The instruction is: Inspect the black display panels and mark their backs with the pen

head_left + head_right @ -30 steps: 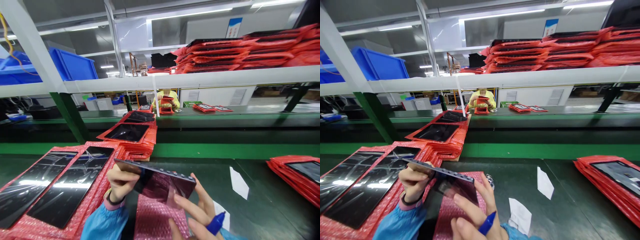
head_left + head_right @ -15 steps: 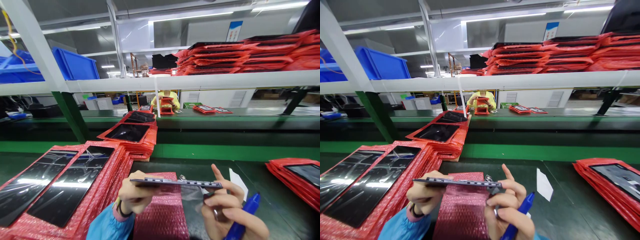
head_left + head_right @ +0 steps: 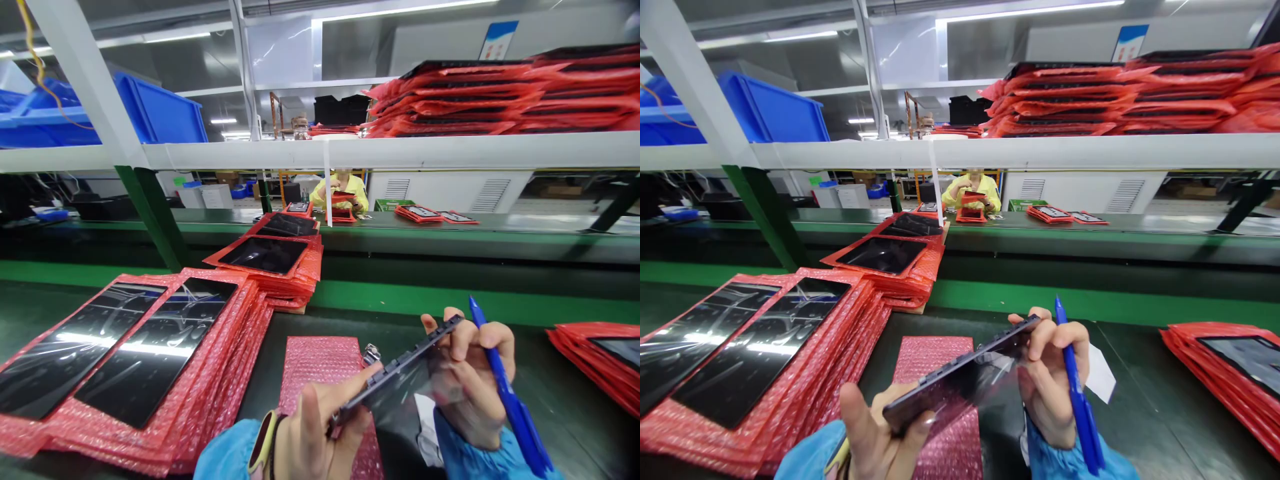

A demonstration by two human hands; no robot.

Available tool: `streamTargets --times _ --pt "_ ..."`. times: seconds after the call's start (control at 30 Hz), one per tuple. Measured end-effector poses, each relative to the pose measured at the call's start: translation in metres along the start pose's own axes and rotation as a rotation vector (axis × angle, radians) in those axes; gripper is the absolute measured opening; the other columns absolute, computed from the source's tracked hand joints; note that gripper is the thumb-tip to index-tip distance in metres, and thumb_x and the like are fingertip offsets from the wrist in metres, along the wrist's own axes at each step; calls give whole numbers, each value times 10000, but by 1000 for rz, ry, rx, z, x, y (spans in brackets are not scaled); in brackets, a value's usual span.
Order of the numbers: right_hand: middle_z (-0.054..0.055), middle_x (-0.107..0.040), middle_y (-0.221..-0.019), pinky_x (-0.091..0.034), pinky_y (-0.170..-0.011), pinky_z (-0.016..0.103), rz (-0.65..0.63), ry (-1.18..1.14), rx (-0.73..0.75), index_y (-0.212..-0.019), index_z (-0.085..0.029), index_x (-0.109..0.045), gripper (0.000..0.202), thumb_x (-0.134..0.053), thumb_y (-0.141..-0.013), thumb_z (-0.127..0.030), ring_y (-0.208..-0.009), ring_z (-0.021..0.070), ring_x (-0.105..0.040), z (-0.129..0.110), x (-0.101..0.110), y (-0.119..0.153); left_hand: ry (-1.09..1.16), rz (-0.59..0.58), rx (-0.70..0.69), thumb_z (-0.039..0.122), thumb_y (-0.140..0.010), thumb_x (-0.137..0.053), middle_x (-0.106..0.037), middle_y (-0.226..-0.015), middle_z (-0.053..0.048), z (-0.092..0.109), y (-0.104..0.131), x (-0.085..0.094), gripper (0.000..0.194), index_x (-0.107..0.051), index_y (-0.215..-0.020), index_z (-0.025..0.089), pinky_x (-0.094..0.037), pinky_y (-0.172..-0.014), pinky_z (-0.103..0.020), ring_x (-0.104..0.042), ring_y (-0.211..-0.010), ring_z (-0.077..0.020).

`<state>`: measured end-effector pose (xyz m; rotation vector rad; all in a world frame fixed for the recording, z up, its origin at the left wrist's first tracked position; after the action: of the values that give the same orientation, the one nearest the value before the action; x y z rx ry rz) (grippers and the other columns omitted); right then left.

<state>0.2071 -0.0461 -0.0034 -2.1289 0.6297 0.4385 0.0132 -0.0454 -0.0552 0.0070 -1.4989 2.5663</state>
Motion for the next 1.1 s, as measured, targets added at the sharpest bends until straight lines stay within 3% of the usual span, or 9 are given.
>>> streamTargets --times 0.1,0.2,0.3,0.47,0.7,0.83,0.93,1.1 --pt "-61 -428 -581 -509 -936 393 8 -48 -85 -835 -284 -535 344 -788 -631 -169 -852 180 -573 10 4 -3 -123 74 -117 294 -957 -509 -755 -1081 -64 19 -16 -6 819 60 -1547 311 -629 -657 -277 -751 -757 -181" --pt "-65 -445 -588 -499 -916 347 7 -117 -153 -834 -272 -547 358 -812 -615 -171 -800 159 -554 19 5 -5 -212 99 4 370 -981 -454 -752 -1085 -33 30 -21 -10 765 64 -1542 332 -627 -671 -270 -749 -858 -178" --pt "-65 -448 -589 -502 -875 342 9 -128 -203 -811 -264 -545 370 -826 -590 -173 -781 158 -541 24 2 -8 -261 44 121 397 -972 -465 -747 -1102 -28 30 -13 -9 797 103 -1530 364 -622 -615 -283 -744 -889 -191" --pt "-71 -429 -589 -494 -870 362 -6 -97 -267 -802 -265 -537 353 -811 -595 -183 -724 156 -530 28 0 -10 -297 -15 67 282 -880 -621 -766 -1033 -61 14 4 -5 882 -58 -1557 331 -585 -466 -296 -737 -716 -232" --pt "-71 -432 -622 -486 -825 315 -21 -111 -368 -810 -259 -542 328 -787 -605 -186 -706 145 -527 35 2 -9 -356 14 -1 297 -919 -543 -779 -951 -71 21 -10 -4 849 13 -1559 259 -513 -369 -273 -717 -605 -222" --pt "-62 -436 -629 -491 -768 302 -28 -108 -456 -769 -252 -547 302 -775 -590 -166 -747 158 -547 36 2 -9 -305 21 -19 271 -899 -571 -775 -845 -63 26 -20 2 744 -210 -1548 287 -483 -352 -269 -662 -490 -202" --pt "-59 -457 -636 -478 -648 242 -30 -99 -531 -739 -238 -559 299 -781 -560 -150 -724 141 -540 37 4 -10 -192 -76 55 240 -897 -562 -751 -850 -39 24 -27 7 651 -329 -1495 349 -551 -485 -271 -667 -550 -192" --pt "-56 -534 -660 -445 -478 157 33 -97 -689 -772 -214 -611 332 -820 -523 -145 -584 82 -517 45 11 -9 102 -205 357 171 -895 -562 -691 -1002 -46 18 -36 11 638 -296 -1437 380 -570 -655 -286 -665 -677 -162"
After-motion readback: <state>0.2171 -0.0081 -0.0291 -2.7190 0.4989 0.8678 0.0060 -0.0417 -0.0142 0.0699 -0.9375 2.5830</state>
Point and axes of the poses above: each hand's wrist, its own y-axis away from the middle knuckle, its own x-axis out of the back of the hand, z = x × y, the point moved 2 cm from there along -y, towards the middle knuckle
